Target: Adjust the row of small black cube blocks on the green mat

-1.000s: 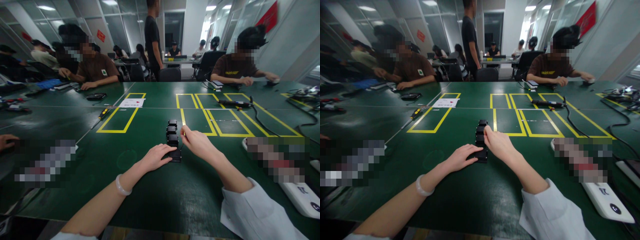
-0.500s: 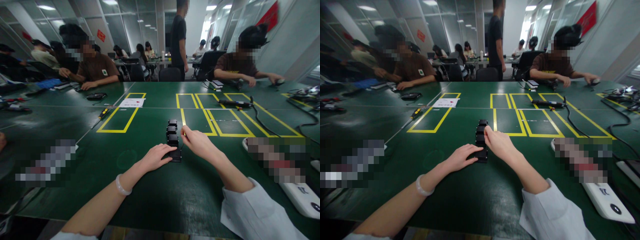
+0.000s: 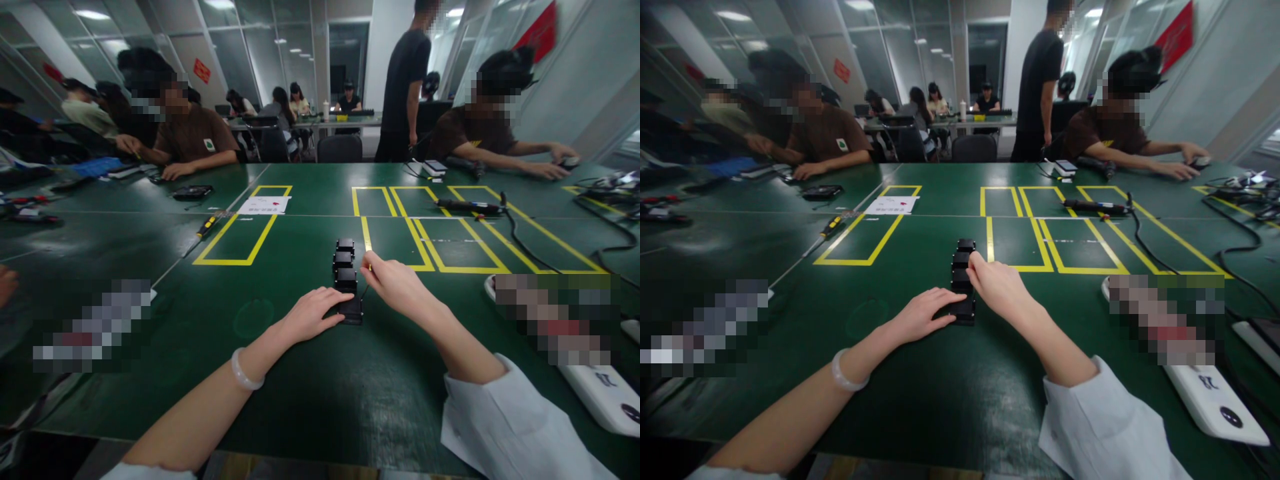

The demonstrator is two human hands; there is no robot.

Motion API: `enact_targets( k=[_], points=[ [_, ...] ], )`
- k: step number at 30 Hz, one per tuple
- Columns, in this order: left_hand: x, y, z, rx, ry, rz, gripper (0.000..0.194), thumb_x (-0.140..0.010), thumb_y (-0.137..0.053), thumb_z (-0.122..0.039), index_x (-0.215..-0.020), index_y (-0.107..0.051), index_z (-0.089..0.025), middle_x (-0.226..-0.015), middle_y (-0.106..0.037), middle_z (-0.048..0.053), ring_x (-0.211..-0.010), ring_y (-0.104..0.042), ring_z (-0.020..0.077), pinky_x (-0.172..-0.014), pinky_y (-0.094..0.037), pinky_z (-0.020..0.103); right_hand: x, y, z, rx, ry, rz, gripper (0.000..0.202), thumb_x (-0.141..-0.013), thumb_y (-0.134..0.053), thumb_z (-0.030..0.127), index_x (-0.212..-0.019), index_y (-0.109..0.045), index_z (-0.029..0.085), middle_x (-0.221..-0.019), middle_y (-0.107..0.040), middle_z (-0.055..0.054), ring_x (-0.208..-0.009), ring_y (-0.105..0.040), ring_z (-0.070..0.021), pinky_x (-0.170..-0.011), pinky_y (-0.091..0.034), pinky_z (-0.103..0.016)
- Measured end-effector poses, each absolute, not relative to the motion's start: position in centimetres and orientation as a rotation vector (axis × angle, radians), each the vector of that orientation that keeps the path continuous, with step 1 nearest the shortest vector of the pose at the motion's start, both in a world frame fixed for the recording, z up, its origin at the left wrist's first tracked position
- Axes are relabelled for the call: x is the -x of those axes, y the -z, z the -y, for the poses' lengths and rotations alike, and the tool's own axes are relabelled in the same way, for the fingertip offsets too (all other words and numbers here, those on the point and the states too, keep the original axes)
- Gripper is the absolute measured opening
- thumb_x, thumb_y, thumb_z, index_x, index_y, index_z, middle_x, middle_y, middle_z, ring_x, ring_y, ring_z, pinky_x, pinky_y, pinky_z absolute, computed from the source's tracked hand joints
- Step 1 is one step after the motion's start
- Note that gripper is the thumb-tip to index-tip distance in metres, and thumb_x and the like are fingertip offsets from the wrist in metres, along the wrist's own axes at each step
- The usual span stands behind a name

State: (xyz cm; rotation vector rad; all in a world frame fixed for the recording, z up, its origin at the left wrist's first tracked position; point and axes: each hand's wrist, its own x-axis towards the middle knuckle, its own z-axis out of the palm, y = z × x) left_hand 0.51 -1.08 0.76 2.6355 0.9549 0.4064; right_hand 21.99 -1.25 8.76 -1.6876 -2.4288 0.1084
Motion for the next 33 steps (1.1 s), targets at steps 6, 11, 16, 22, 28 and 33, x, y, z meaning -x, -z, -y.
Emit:
enact_targets(
  k=[6,11,16,22,28,33],
  points=[
    [-0.53,-0.70,1.06,-2.634,-0.422,-0.956,0.042,-0.094,-0.051,-0.033,-0.135,-0.044,-0.028,-0.122,-0.058,0.005,-0.107,-0.054,0.0209,-0.093,-0.043,0.035,-22.01,-8.91,1.47,1.668,-0.124,2.426,0.019,-0.097,-0.030,0.030,-0.103,-0.046,0.021,-0.079,-0.066,-0.004,-0.067,-0.060,-0.0165,-0.054,-0.025,-0.025],
    [-0.53,-0.76,1.10,-2.633,-0.421,-0.953,0.042,-0.094,-0.051,-0.033,-0.135,-0.044,-0.028,-0.121,-0.058,0.005,-0.106,-0.055,0.0208,-0.093,-0.044,0.035,-21.96,-8.94,1.50,1.668,-0.108,2.425,0.025,-0.098,-0.029,0.038,-0.101,-0.047,0.021,-0.079,-0.066,-0.004,-0.069,-0.061,-0.0176,-0.055,-0.025,-0.025],
    [-0.52,-0.80,1.06,-2.631,-0.414,-0.953,0.042,-0.094,-0.052,-0.032,-0.135,-0.043,-0.028,-0.122,-0.058,0.004,-0.107,-0.054,0.0208,-0.093,-0.043,0.035,-21.96,-8.65,1.25,1.683,-0.087,2.420,0.023,-0.097,-0.030,0.036,-0.101,-0.048,0.021,-0.077,-0.066,-0.004,-0.066,-0.060,-0.0173,-0.053,-0.024,-0.025],
    [-0.51,-0.82,1.08,-2.626,-0.408,-0.964,0.042,-0.094,-0.052,-0.033,-0.135,-0.043,-0.028,-0.122,-0.058,0.004,-0.106,-0.054,0.0210,-0.092,-0.043,0.035,-22.02,-8.69,1.36,1.663,-0.111,2.418,0.022,-0.096,-0.030,0.031,-0.103,-0.047,0.020,-0.077,-0.065,-0.003,-0.064,-0.058,-0.0156,-0.054,-0.025,-0.024],
    [-0.59,-0.76,1.04,-2.628,-0.408,-0.956,0.042,-0.094,-0.052,-0.032,-0.135,-0.043,-0.028,-0.121,-0.058,0.004,-0.106,-0.054,0.0207,-0.092,-0.043,0.035,-21.95,-8.75,1.45,1.675,-0.090,2.417,0.026,-0.097,-0.028,0.037,-0.103,-0.048,0.021,-0.078,-0.066,-0.004,-0.068,-0.060,-0.0171,-0.054,-0.024,-0.025],
    [-0.58,-0.69,1.05,-2.632,-0.407,-0.957,0.043,-0.093,-0.052,-0.032,-0.135,-0.043,-0.028,-0.122,-0.058,0.004,-0.107,-0.054,0.0209,-0.092,-0.044,0.035,-21.98,-8.50,1.17,1.719,-0.045,2.430,0.026,-0.098,-0.027,0.038,-0.102,-0.047,0.021,-0.079,-0.067,-0.004,-0.068,-0.062,-0.0180,-0.053,-0.022,-0.025]
  ],
)
